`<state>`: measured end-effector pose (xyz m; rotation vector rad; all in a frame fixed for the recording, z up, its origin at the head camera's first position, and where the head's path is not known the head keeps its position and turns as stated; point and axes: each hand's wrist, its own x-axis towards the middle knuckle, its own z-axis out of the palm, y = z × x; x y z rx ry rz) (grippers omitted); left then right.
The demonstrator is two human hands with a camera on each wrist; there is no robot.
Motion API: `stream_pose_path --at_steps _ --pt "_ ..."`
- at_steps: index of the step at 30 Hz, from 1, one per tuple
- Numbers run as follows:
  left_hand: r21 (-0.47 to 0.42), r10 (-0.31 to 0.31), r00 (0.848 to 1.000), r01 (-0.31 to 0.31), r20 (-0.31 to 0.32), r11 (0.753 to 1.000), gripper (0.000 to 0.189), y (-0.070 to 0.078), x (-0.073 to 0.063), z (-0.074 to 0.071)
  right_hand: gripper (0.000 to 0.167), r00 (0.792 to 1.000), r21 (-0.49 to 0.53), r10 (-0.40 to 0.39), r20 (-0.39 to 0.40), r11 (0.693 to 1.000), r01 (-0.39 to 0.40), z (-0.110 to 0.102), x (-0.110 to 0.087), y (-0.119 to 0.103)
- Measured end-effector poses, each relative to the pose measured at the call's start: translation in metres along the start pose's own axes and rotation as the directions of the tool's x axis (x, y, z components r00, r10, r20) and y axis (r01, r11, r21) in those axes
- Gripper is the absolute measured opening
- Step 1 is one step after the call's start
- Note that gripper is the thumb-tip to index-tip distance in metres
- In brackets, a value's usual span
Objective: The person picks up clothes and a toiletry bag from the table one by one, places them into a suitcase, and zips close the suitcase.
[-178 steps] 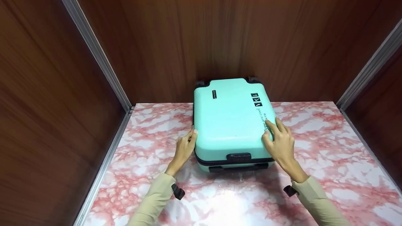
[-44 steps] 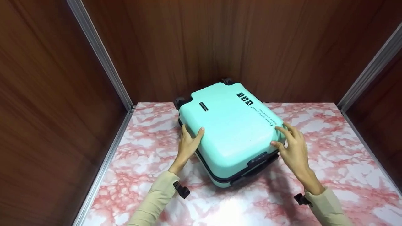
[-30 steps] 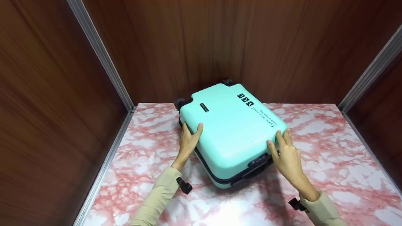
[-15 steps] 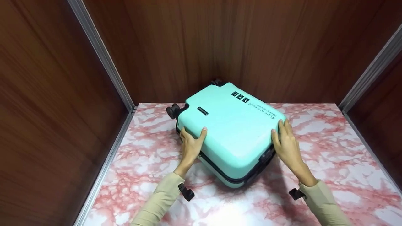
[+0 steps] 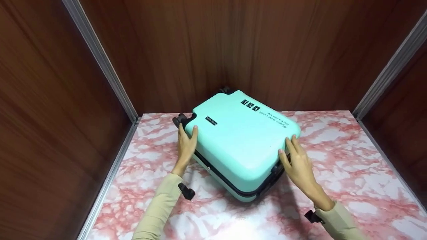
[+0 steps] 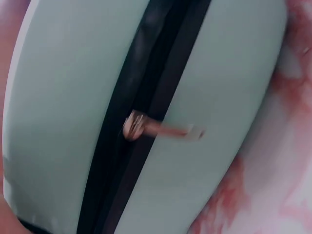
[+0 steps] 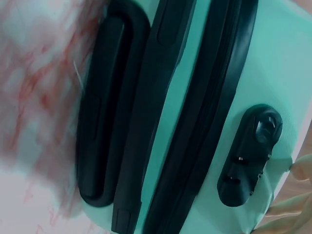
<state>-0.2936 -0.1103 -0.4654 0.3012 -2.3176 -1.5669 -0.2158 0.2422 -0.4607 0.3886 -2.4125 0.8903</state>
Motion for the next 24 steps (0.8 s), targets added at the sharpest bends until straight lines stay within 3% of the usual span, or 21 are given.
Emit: stream_pose_path --at_steps 5,9,17,24 --pt "0.021 0.023 1.000 -0.023 -0.005 1.000 0.084 -0.003 0.009 -0.004 0.052 0.997 0.021 0.039 0.066 0.999 -0.040 0.004 0.000 -0.003" --pt "0.025 0.021 1.000 -0.021 -0.005 0.999 0.085 -0.004 0.010 -0.001 0.052 0.997 -0.010 0.038 0.066 0.999 -0.037 0.007 0.001 0.000" --pt "-0.009 0.051 0.996 -0.051 -0.072 0.999 0.084 -0.007 -0.007 0.002 0.053 0.995 0.069 0.021 0.102 0.997 -0.028 0.005 0.018 0.025" --pt "0.020 0.055 0.997 -0.054 -0.059 0.998 0.087 -0.009 -0.011 0.000 0.047 0.999 0.067 -0.015 0.030 0.998 0.013 0.008 0.013 0.021"
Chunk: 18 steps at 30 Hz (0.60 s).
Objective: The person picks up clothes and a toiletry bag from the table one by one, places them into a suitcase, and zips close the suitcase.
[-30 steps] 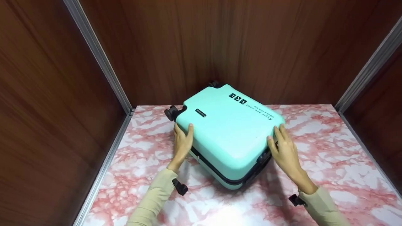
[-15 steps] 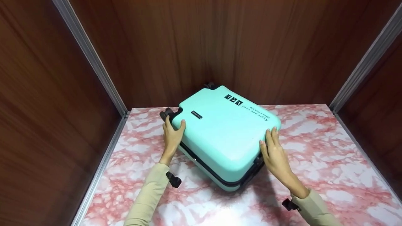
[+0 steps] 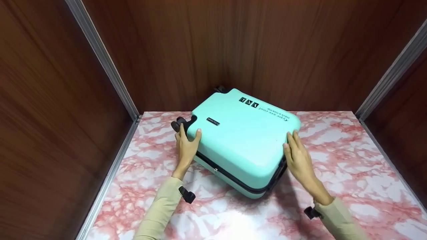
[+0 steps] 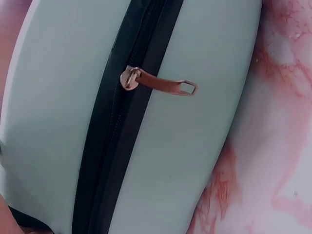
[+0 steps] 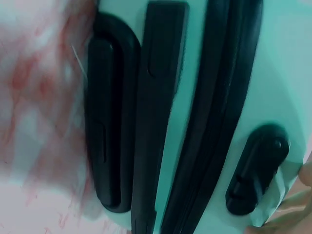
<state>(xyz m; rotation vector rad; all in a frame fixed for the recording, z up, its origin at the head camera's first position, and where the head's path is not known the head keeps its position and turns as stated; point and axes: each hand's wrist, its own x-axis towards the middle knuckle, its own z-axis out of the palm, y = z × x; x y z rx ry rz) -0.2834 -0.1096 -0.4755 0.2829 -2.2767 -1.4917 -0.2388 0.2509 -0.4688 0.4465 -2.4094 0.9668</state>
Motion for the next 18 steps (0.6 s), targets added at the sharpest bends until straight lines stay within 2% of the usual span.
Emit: stream_pose_path --at_steps 4,9,14,18 --pt "0.004 0.005 1.000 -0.005 -0.008 1.000 0.085 0.000 0.001 -0.001 0.048 0.999 0.010 -0.036 -0.021 0.999 0.037 0.005 -0.014 -0.015" --pt "-0.016 0.007 1.000 -0.007 -0.018 1.000 0.083 0.000 -0.001 0.001 0.055 1.000 0.006 -0.015 0.010 1.000 0.015 0.007 -0.026 -0.027" --pt "-0.041 0.006 0.999 -0.008 -0.051 0.999 0.081 0.000 -0.003 0.003 0.056 0.998 0.028 0.031 0.052 0.999 -0.033 0.007 -0.022 -0.026" --pt "-0.025 0.004 0.997 -0.006 -0.083 1.000 0.082 0.000 -0.009 0.005 0.055 0.994 0.055 0.064 0.092 0.996 -0.070 0.004 -0.009 -0.015"
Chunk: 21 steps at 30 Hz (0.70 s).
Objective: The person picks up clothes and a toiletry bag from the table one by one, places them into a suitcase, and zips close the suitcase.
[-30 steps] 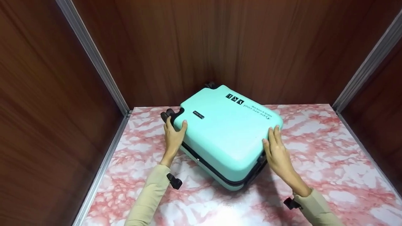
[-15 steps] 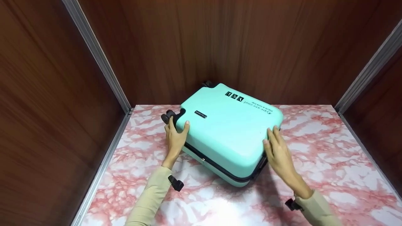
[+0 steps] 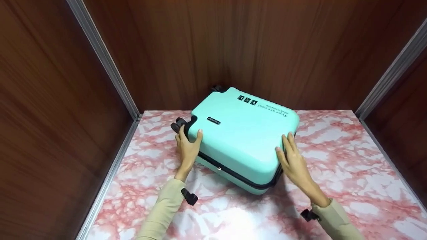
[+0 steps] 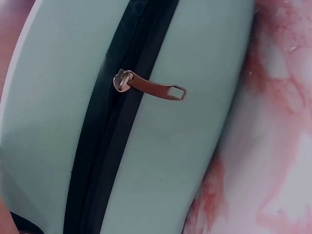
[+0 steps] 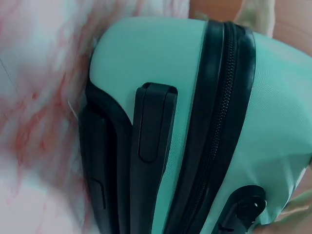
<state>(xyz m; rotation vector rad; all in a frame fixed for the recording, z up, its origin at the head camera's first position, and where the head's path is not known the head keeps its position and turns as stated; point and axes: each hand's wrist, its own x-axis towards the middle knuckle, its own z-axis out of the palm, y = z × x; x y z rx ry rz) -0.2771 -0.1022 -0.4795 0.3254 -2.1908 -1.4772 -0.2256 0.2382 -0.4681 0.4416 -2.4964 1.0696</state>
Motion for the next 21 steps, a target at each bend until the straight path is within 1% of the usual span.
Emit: stream_pose_path --at_steps 3,5,8,11,14,16,18,21 --pt "0.044 0.005 1.000 -0.005 -0.006 0.999 0.083 0.000 -0.007 -0.001 0.053 1.000 -0.004 0.010 0.012 1.000 -0.010 -0.004 0.012 0.008" --pt "0.078 0.011 1.000 -0.011 -0.005 0.997 0.082 0.000 -0.010 -0.003 0.051 1.000 -0.008 0.000 0.009 1.000 0.000 -0.006 0.017 0.011" --pt "0.105 0.024 1.000 -0.023 -0.006 0.994 0.073 0.001 -0.009 -0.007 0.049 0.999 -0.019 -0.034 -0.025 0.999 0.034 -0.007 0.018 0.011" --pt "0.115 0.040 0.999 -0.035 -0.036 0.993 0.053 -0.001 -0.001 -0.012 0.045 0.991 -0.047 -0.100 -0.088 0.994 0.096 -0.005 0.011 0.008" --pt "0.132 0.101 0.991 -0.089 -0.089 0.987 0.032 -0.003 0.012 -0.018 0.043 0.976 -0.060 -0.169 -0.134 0.985 0.162 -0.003 0.002 0.003" --pt "0.165 0.153 0.983 -0.135 -0.104 0.977 0.026 -0.005 0.022 -0.022 0.045 0.968 -0.050 -0.210 -0.135 0.977 0.205 -0.001 -0.004 -0.003" --pt "0.209 0.200 0.977 -0.181 -0.073 0.961 0.027 -0.007 0.030 -0.025 0.051 0.965 -0.055 -0.239 -0.112 0.971 0.234 0.001 -0.010 -0.008" --pt "0.265 0.225 0.974 -0.228 0.043 0.937 0.035 -0.009 0.037 -0.027 0.067 0.960 -0.083 -0.272 -0.060 0.960 0.267 0.003 -0.018 -0.013"
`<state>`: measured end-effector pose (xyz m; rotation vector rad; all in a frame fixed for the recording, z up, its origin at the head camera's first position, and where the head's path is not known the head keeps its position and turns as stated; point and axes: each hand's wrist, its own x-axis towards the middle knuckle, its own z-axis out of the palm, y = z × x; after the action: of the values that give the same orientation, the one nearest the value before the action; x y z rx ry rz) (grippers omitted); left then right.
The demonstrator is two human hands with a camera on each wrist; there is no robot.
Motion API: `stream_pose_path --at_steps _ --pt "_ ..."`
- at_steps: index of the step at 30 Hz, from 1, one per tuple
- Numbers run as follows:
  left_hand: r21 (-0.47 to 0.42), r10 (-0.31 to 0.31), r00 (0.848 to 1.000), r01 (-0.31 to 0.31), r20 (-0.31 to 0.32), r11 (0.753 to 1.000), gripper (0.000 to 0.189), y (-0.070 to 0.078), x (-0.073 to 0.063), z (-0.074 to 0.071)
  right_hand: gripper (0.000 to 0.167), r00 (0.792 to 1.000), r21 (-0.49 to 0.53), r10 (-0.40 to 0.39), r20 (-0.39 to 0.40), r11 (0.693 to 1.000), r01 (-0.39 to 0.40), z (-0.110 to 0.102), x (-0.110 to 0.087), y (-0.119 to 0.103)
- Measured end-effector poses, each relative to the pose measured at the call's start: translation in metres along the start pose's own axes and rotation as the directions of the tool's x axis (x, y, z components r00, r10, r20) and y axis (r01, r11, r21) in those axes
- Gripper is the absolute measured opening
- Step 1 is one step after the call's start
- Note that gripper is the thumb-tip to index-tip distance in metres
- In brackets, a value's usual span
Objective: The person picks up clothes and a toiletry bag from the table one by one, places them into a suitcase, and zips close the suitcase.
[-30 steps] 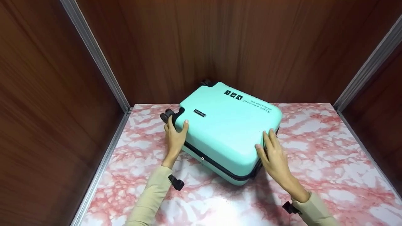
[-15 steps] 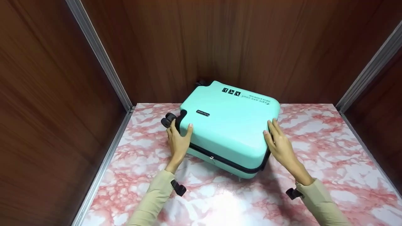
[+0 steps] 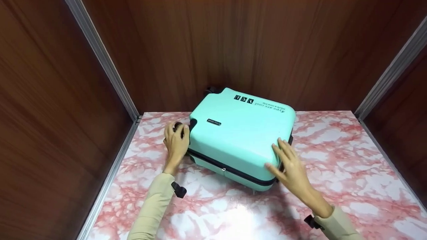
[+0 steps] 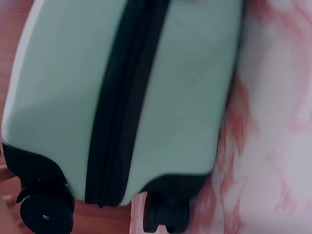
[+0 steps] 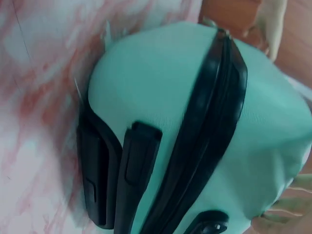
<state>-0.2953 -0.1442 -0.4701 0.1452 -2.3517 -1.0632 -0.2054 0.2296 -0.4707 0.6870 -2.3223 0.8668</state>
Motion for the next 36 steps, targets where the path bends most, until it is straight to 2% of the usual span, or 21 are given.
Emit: stream_pose_path --at_steps 2,5,12,16,20,24,26,31,34,36 --pt "0.028 0.022 0.997 -0.024 0.070 0.999 0.039 -0.002 0.001 -0.001 0.076 1.000 -0.019 -0.014 0.025 1.000 0.014 0.002 -0.002 -0.003" --pt "0.063 0.032 0.993 -0.039 0.114 0.997 0.039 -0.002 0.001 -0.002 0.081 0.999 -0.009 -0.022 0.038 1.000 0.023 0.002 -0.003 -0.005" --pt "0.115 0.041 0.994 -0.052 0.097 0.992 0.045 0.001 -0.002 -0.003 0.080 0.997 0.046 0.014 0.075 0.999 -0.017 -0.001 0.001 -0.004" --pt "0.133 0.067 0.995 -0.076 0.073 0.988 0.043 0.002 -0.008 -0.004 0.076 0.997 0.048 0.031 0.065 0.998 -0.034 -0.005 0.004 0.007" --pt "0.146 0.136 0.990 -0.140 0.037 0.979 0.041 0.007 -0.015 -0.003 0.067 0.999 0.021 0.053 0.001 0.998 -0.053 -0.008 0.008 0.025" --pt "0.145 0.227 0.974 -0.226 0.010 0.963 0.039 0.012 -0.020 0.000 0.061 0.993 -0.010 0.062 -0.103 0.998 -0.064 -0.010 0.016 0.039" --pt "0.143 0.251 0.968 -0.251 0.014 0.957 0.038 0.014 -0.020 0.001 0.057 0.985 -0.039 0.058 -0.163 0.997 -0.065 -0.010 0.018 0.041" --pt "0.133 0.216 0.975 -0.222 0.060 0.966 0.035 0.016 -0.017 -0.001 0.039 0.959 -0.122 0.005 -0.282 0.992 -0.041 -0.003 0.010 0.025" --pt "0.142 0.179 0.981 -0.189 0.078 0.972 0.036 0.015 -0.017 -0.003 0.033 0.950 -0.149 -0.039 -0.308 0.989 -0.008 0.002 0.002 0.012" --pt "0.152 0.170 0.982 -0.181 0.081 0.972 0.038 0.014 -0.017 -0.004 0.032 0.952 -0.177 -0.064 -0.300 0.984 0.010 0.004 -0.001 0.005"
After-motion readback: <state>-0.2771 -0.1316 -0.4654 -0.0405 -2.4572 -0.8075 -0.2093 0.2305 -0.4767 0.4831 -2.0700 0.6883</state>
